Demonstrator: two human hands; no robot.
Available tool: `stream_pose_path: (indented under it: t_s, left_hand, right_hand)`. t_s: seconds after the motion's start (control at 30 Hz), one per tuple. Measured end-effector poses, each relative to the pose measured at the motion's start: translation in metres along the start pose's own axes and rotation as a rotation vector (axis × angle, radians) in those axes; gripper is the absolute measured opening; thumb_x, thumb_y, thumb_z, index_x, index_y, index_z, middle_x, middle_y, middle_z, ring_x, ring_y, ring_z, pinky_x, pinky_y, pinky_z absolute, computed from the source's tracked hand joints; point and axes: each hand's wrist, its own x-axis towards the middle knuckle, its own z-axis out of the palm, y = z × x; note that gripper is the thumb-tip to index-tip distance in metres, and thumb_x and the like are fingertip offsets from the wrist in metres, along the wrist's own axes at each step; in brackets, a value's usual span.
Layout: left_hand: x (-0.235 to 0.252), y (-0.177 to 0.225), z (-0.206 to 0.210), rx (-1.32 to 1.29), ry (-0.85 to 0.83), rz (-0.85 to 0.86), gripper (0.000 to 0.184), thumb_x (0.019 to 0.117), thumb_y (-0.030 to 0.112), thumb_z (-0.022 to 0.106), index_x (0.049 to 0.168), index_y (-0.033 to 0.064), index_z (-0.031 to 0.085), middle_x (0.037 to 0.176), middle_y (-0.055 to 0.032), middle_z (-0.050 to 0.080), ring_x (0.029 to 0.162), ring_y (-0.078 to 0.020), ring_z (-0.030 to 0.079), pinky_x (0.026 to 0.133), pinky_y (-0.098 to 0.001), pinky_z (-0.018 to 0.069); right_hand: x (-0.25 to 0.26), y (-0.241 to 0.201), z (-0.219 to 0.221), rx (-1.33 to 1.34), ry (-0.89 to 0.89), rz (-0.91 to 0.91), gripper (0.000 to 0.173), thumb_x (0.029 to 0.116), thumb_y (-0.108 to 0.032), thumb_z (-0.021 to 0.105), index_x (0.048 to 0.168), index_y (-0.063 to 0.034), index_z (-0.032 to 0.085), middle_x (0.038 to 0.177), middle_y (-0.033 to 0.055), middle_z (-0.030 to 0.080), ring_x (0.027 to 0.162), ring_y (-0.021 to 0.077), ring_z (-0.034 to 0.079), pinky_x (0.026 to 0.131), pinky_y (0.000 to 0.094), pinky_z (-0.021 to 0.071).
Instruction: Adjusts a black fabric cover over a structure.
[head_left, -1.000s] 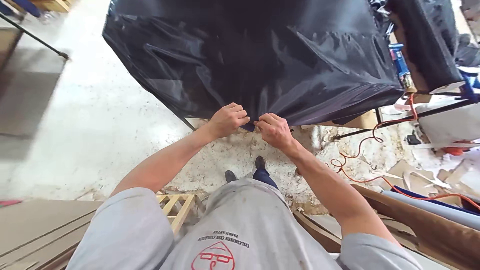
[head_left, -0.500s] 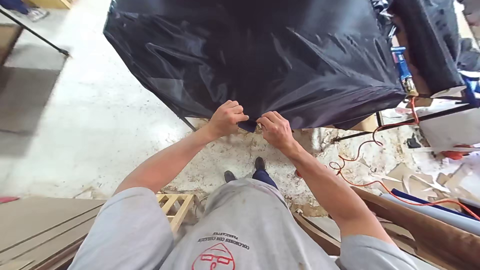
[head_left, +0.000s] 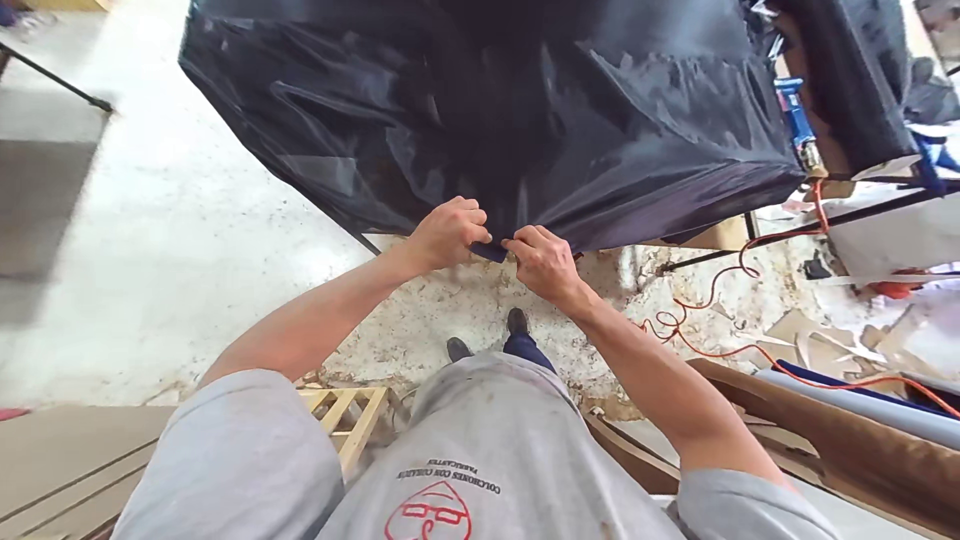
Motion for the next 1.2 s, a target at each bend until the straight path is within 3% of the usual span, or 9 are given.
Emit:
stream_pose_path:
  t_s: [0.3,0.43,0.63,0.73,0.93,1.2]
  left_hand:
    - [0.019,-0.005,-0.016,-0.019,-0.232,0.049,0.017,0.0930,0.000,0.062,0.088,0.0069,0.077,0.083,-0.0102,0.068,0.091,-0.0297,0.066,0.088,-0.0459,0.0520]
    - [0.022,-0.007,-0.019,0.053,-0.291,0.115,0.013,0.0860,-0.001,0.070,0.085,0.0087,0.078,0.082,-0.0078,0.068,0.090,-0.0283,0.066,0.085,-0.0450,0.0516]
    - [0.017,-0.013,-0.016,0.081,-0.227,0.224,0.017,0.0872,-0.003,0.065,0.091,0.0071,0.078,0.082,-0.0101,0.067,0.087,-0.0298,0.065,0.080,-0.0456,0.0513]
    - [0.009,-0.015,-0.006,0.008,-0.087,0.140,0.019,0.0839,-0.002,0.063,0.089,0.0078,0.078,0.081,-0.0093,0.068,0.086,-0.0291,0.065,0.080,-0.0449,0.0521]
    - [-0.002,-0.012,0.007,-0.052,0.091,0.009,0.023,0.0881,0.001,0.059,0.092,0.0097,0.080,0.078,-0.0081,0.065,0.085,-0.0277,0.063,0.079,-0.0419,0.0510]
    - [0.013,-0.008,-0.010,0.054,-0.158,0.068,0.014,0.0869,-0.001,0.066,0.086,0.0074,0.077,0.085,-0.0106,0.066,0.092,-0.0300,0.064,0.087,-0.0446,0.0513]
  right_hand:
    - [-0.001,0.000,0.002,0.005,-0.010,-0.013,0.021,0.0882,0.000,0.063,0.100,-0.0084,0.079,0.095,0.0114,0.072,0.088,0.0271,0.071,0.075,0.0392,0.0602]
    - [-0.003,0.000,0.005,0.007,-0.010,-0.013,0.024,0.0907,0.001,0.059,0.102,-0.0090,0.078,0.094,0.0114,0.072,0.087,0.0269,0.071,0.075,0.0386,0.0600]
    - [-0.005,-0.001,0.007,0.010,0.029,-0.024,0.022,0.0909,0.001,0.060,0.100,-0.0080,0.078,0.093,0.0106,0.071,0.084,0.0261,0.070,0.072,0.0375,0.0593]
    - [-0.005,-0.001,0.008,0.013,0.044,0.001,0.021,0.0911,0.000,0.061,0.099,-0.0084,0.078,0.093,0.0105,0.072,0.085,0.0257,0.070,0.073,0.0369,0.0597]
    - [-0.002,-0.003,0.007,0.013,0.058,0.021,0.021,0.0909,0.000,0.062,0.099,-0.0086,0.079,0.093,0.0103,0.071,0.086,0.0249,0.070,0.073,0.0360,0.0597]
    - [-0.002,-0.007,0.009,-0.006,0.018,0.033,0.022,0.0910,0.001,0.060,0.100,-0.0086,0.078,0.092,0.0100,0.071,0.084,0.0255,0.070,0.072,0.0371,0.0595]
